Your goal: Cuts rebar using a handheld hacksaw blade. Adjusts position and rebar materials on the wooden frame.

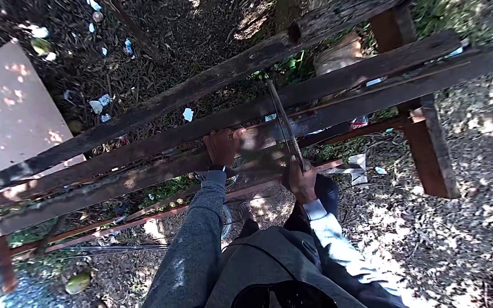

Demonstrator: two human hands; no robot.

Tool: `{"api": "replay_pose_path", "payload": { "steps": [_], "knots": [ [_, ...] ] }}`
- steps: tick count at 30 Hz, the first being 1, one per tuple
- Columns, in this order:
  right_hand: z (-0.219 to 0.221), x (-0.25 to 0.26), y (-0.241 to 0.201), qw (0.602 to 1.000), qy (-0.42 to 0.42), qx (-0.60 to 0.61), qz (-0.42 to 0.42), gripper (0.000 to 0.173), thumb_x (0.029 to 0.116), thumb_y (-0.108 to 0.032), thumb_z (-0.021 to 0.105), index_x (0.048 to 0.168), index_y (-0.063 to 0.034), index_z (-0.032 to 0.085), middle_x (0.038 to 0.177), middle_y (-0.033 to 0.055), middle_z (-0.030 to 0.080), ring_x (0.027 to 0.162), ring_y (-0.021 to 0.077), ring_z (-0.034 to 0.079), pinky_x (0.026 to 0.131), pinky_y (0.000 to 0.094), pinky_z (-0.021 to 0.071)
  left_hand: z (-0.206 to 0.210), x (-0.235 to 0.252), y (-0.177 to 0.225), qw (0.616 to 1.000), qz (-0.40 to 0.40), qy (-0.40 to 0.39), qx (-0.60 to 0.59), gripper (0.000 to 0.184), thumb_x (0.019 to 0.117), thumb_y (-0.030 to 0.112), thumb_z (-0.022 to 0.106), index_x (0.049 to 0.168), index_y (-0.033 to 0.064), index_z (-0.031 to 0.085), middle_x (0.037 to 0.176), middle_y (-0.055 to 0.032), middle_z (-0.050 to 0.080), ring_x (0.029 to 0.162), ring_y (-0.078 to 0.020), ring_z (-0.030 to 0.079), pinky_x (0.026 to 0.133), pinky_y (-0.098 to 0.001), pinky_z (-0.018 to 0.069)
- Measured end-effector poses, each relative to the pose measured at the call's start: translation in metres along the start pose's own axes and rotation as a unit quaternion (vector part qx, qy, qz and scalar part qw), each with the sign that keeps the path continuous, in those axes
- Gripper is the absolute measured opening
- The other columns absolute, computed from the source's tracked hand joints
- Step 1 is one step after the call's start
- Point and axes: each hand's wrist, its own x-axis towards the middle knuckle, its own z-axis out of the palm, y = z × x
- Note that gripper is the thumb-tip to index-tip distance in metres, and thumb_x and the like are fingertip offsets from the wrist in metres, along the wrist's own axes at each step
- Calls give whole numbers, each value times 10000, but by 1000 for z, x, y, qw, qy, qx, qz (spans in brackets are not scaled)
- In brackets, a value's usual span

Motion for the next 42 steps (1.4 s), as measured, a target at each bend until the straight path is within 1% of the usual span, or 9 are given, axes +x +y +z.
{"api": "replay_pose_path", "payload": {
  "steps": [4,8,14,17,21,32,35,39,42],
  "knots": [
    [32,64,-16,997,-25,-49,62,597,1032,-620,441,835,-94,645,631,96,545,534,246,542,500,501,465,-3,-2,1,1000,-3,-2,4,685,935,809,386,810,214,703,829,25,701,907,-192,651,978,-508,429],
    [18,32,7,1000,-3,-10,2,472,1054,-504,493,883,-110,689,635,25,586,550,158,565,555,424,508,-4,1,3,1000,-2,3,-1,680,936,806,391,832,221,721,847,31,712,926,-191,655,983,-507,425],
    [-26,-55,22,998,11,62,3,364,1068,-298,529,782,-110,655,555,-80,495,469,38,481,462,264,447,-4,0,2,1000,-2,-5,-9,690,941,802,384,797,197,683,821,12,687,925,-211,644,975,-522,418],
    [-2,-3,2,1000,-3,10,-2,407,1053,-372,508,769,-102,621,561,-48,476,477,74,478,478,315,451,-1,1,1,1000,5,-2,2,711,946,804,358,842,198,714,852,10,706,919,-218,656,963,-531,439],
    [34,65,-17,996,-26,-73,52,609,1032,-632,427,860,-94,655,677,116,574,586,265,574,538,520,482,0,0,0,1000,5,-3,18,726,941,820,335,878,216,733,892,22,728,945,-208,666,970,-529,443],
    [-32,-72,20,997,12,70,4,352,1072,-283,535,792,-110,663,571,-65,513,480,55,493,468,270,455,1,-1,-1,1000,10,10,-2,714,941,807,371,818,186,701,829,-5,696,922,-237,650,937,-533,437],
    [-7,-17,-4,1000,3,-8,13,404,1065,-351,505,790,-85,637,569,-38,490,483,79,491,482,317,463,1,0,-1,1000,9,9,8,719,938,813,369,811,185,695,837,0,699,923,-230,654,955,-537,438],
    [32,60,-17,996,-23,-66,55,588,1046,-585,433,823,-80,633,639,102,547,561,246,559,529,502,482,-2,-4,0,1000,6,4,3,709,945,804,365,827,195,710,855,8,715,932,-215,661,959,-527,442],
    [30,56,-9,999,-13,-35,34,526,1054,-550,471,861,-99,661,650,72,553,580,219,560,562,477,490,-4,0,3,1000,5,7,4,704,938,810,369,836,203,709,850,13,711,915,-204,661,967,-518,438]
  ]
}}
